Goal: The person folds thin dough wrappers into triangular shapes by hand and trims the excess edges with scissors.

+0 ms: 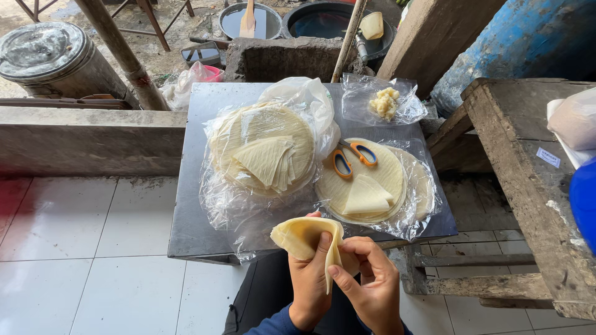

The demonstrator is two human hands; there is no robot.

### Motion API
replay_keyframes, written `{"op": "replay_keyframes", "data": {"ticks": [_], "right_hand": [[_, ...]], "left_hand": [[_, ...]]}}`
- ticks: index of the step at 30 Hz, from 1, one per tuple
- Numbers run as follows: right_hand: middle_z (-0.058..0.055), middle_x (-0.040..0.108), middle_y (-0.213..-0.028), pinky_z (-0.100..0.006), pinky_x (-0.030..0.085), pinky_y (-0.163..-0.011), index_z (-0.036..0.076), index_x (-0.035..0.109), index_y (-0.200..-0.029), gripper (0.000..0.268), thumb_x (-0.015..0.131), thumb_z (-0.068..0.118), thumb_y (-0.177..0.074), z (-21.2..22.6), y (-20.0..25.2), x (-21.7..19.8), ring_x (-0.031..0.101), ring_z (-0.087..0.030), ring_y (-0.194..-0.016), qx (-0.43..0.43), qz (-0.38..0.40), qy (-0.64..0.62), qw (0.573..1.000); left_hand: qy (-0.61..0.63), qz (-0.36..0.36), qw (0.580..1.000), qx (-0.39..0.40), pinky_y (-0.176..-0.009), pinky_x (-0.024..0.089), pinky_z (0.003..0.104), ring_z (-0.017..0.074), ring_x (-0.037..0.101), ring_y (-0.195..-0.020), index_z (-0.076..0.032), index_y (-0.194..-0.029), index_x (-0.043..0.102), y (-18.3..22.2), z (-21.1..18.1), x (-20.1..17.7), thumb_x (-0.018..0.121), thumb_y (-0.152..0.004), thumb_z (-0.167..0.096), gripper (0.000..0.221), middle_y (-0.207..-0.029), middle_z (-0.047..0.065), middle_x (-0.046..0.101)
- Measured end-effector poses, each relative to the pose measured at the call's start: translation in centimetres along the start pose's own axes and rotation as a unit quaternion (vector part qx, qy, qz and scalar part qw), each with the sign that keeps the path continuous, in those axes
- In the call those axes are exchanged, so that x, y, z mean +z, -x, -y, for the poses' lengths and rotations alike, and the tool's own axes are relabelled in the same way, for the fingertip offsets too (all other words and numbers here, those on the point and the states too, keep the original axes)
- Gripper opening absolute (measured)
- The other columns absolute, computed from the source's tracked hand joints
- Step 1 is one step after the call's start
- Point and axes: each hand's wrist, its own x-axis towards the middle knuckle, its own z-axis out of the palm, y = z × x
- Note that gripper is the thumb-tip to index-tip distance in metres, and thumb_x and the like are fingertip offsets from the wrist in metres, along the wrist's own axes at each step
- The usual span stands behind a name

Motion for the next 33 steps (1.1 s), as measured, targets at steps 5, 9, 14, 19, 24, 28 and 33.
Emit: {"op": "replay_keyframes", "data": {"ticks": [5,9,14,19,24,28,33], "right_hand": [[-0.012,0.068,-0.114,-0.030,0.055,-0.095,-0.005,0.066,-0.115,0.033,0.079,0.001,-0.085,0.1,0.1,-0.1,0.069,-0.018,-0.106,0.015,-0.001,-0.014,1.000],[-0.012,0.066,-0.118,-0.030,0.054,-0.096,-0.006,0.064,-0.116,0.038,0.080,0.002,-0.082,0.2,0.1,-0.1,0.067,-0.017,-0.108,0.003,0.005,-0.014,1.000],[-0.012,0.066,-0.116,-0.031,0.055,-0.096,-0.005,0.064,-0.116,0.040,0.083,0.004,-0.082,0.3,0.1,-0.1,0.068,-0.018,-0.107,-0.001,0.012,0.005,1.000],[-0.012,0.066,-0.118,-0.031,0.054,-0.099,-0.004,0.064,-0.117,0.044,0.084,0.008,-0.080,0.5,0.1,-0.1,0.067,-0.018,-0.111,-0.007,0.015,0.011,1.000],[-0.012,0.065,-0.117,-0.031,0.054,-0.097,-0.004,0.065,-0.117,0.041,0.084,0.009,-0.084,0.6,-0.1,0.5,0.065,-0.018,-0.110,-0.015,-0.004,0.027,1.000],[-0.011,0.067,-0.114,-0.030,0.054,-0.094,-0.003,0.062,-0.118,0.045,0.081,0.009,-0.080,0.5,-0.8,0.0,0.067,-0.016,-0.107,-0.009,0.008,0.068,0.998],[-0.007,0.077,-0.095,-0.028,0.059,-0.078,-0.002,0.069,-0.108,0.019,0.072,0.005,-0.090,-1.2,-2.7,-1.1,0.072,-0.012,-0.086,0.044,-0.073,0.139,0.987]], "left_hand": [[0.008,-0.003,1.000,0.004,-0.092,0.053,0.031,0.0148,0.064,-0.104,-0.001,-0.137,0.054,0.1,-0.4,0.3,0.067,-0.094,-0.008,0.045,-0.121,0.007,0.066],[0.000,-0.008,1.000,0.008,-0.091,0.053,0.031,0.0152,0.064,-0.103,-0.001,-0.137,0.054,0.1,-0.6,0.5,0.068,-0.095,-0.008,0.044,-0.118,0.009,0.066],[-0.022,-0.013,1.000,0.014,-0.090,0.053,0.031,0.0145,0.065,-0.102,-0.001,-0.136,0.056,0.3,-0.8,0.6,0.068,-0.094,-0.008,0.044,-0.119,0.008,0.067],[-0.027,-0.010,0.999,0.023,-0.089,0.053,0.030,0.0144,0.065,-0.100,-0.001,-0.136,0.056,0.3,-0.8,0.6,0.067,-0.095,-0.007,0.043,-0.114,0.008,0.068],[-0.060,0.010,0.996,0.058,-0.090,0.052,0.028,0.0128,0.065,-0.099,0.001,-0.134,0.058,0.2,-0.6,0.1,0.066,-0.096,-0.006,0.039,-0.112,0.006,0.070],[-0.066,-0.023,0.997,0.025,-0.089,0.053,0.029,0.0145,0.067,-0.100,0.001,-0.131,0.061,-0.7,0.2,-0.8,0.066,-0.094,-0.005,0.037,-0.110,0.007,0.072],[-0.017,-0.022,0.993,-0.111,-0.089,0.053,0.034,0.0187,0.067,-0.103,0.003,-0.128,0.063,-1.9,1.6,-2.6,0.060,-0.103,-0.017,0.032,-0.116,0.011,0.070]]}}
